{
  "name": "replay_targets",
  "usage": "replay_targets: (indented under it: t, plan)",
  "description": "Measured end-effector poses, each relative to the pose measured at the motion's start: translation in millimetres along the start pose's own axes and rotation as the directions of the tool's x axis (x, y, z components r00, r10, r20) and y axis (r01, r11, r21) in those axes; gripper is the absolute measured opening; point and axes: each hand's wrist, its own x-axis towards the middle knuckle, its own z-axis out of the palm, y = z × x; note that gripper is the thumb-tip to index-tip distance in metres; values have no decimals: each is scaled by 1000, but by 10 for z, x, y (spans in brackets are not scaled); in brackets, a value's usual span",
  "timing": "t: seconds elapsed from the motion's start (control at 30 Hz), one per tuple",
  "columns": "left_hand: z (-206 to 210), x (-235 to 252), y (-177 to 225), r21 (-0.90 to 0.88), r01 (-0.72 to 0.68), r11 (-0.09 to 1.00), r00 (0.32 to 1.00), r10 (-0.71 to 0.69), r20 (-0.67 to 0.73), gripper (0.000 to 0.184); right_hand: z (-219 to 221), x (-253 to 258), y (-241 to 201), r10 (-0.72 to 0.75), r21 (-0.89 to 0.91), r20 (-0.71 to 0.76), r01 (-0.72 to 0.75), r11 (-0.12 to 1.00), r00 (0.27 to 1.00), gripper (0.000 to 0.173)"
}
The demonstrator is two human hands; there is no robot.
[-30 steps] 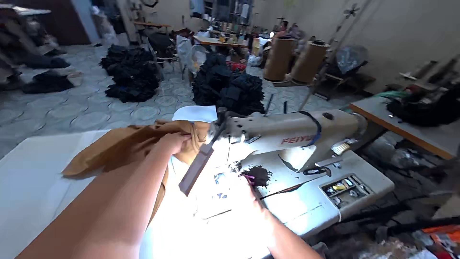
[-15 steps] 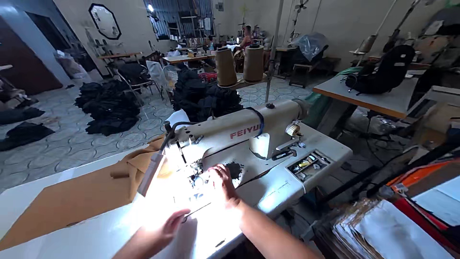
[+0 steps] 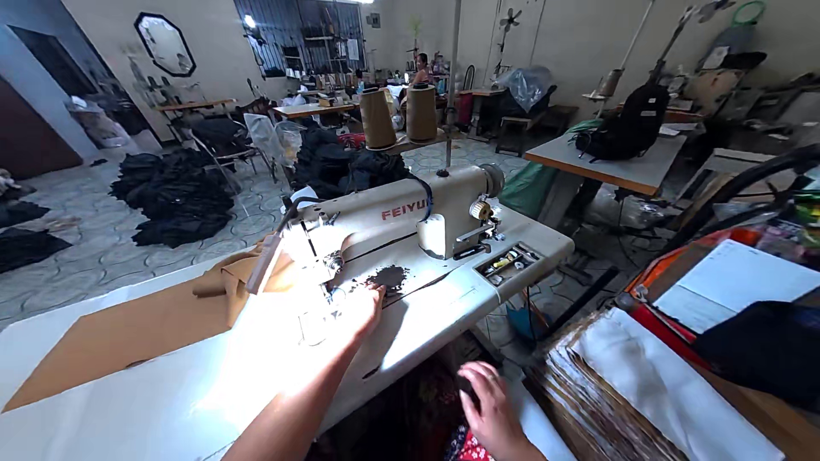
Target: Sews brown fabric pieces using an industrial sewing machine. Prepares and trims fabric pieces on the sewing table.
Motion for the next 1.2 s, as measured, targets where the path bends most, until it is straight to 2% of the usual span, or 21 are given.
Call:
replay_targets:
  t: [0.03,0.07,0.1,0.17,0.2,0.23,0.33,0.4,0.47,0.5,0.57,0.63,0.73,0.8,0.9,0.97,1.03,1.1,1.13,1.17,1.2]
  plan:
    - [7,-77,11,5,5,1000,1000,-5,-13,40,-120,-228,92,210,-61,164,-203,977,964,41]
    - [22,-164,20,-1,3,1000,999,-3,-38,40,-221,-427,180,415,-150,311,-387,910,855,57]
    - [44,-250,20,-13,-10,1000,996,9,-85,39,-269,-605,277,574,-242,405,-522,818,712,69]
    - [105,-404,9,-66,-56,996,974,40,-221,36,-220,-910,489,734,-341,501,-675,655,459,72]
    - [143,-479,16,-102,-86,991,953,52,-298,33,-154,-1028,587,745,-317,543,-727,608,386,66]
    - [140,-568,56,-143,-96,985,941,43,-337,31,-71,-1119,681,730,-260,581,-767,586,360,58]
    - [27,-896,216,-313,-67,947,943,-42,-330,32,148,-1154,897,747,-180,578,-842,509,328,56]
    - [-47,-1126,282,-381,-36,924,952,-84,-294,34,131,-1003,821,793,-251,476,-806,536,380,54]
    - [-118,-1371,329,-419,-1,908,955,-123,-269,35,105,-877,769,794,-358,363,-713,603,489,67]
    - [-91,-1468,315,-408,-29,913,940,-114,-323,35,110,-834,782,795,-426,341,-671,606,502,73]
    - [37,-1609,236,-355,-101,929,893,-73,-444,41,155,-815,856,821,-522,362,-633,572,442,78]
    - [155,-1728,171,-337,-113,935,882,-62,-468,48,233,-885,989,825,-558,370,-608,565,428,64]
    - [299,-1851,143,-354,-128,927,887,-53,-459,44,246,-939,1081,781,-514,375,-589,624,500,35]
    - [362,-1907,158,-375,-150,915,887,-42,-460,41,193,-922,992,753,-419,332,-627,657,568,29]
    - [404,-1922,216,-420,-215,882,876,-16,-482,38,100,-834,791,623,-172,128,-601,781,772,24]
    - [431,-1878,288,-484,-273,832,871,1,-490,39,74,-725,642,434,-33,-83,-437,899,897,19]
    - [442,-1775,394,-590,-333,736,882,22,-471,55,29,-459,418,232,58,-223,-225,973,947,18]
    - [432,-1642,547,-698,-367,614,907,70,-416,79,-98,-133,56,143,258,-209,-86,962,967,17]
    - [429,-1568,632,-746,-378,549,917,108,-385,86,-186,31,-158,137,404,-158,-63,912,978,16]
    - [422,-1493,719,-792,-379,479,923,140,-357,85,-274,196,-359,132,541,-112,-52,839,985,15]
    - [399,-1428,797,-822,-372,431,928,172,-330,69,-351,353,-527,120,650,-79,-40,759,990,13]
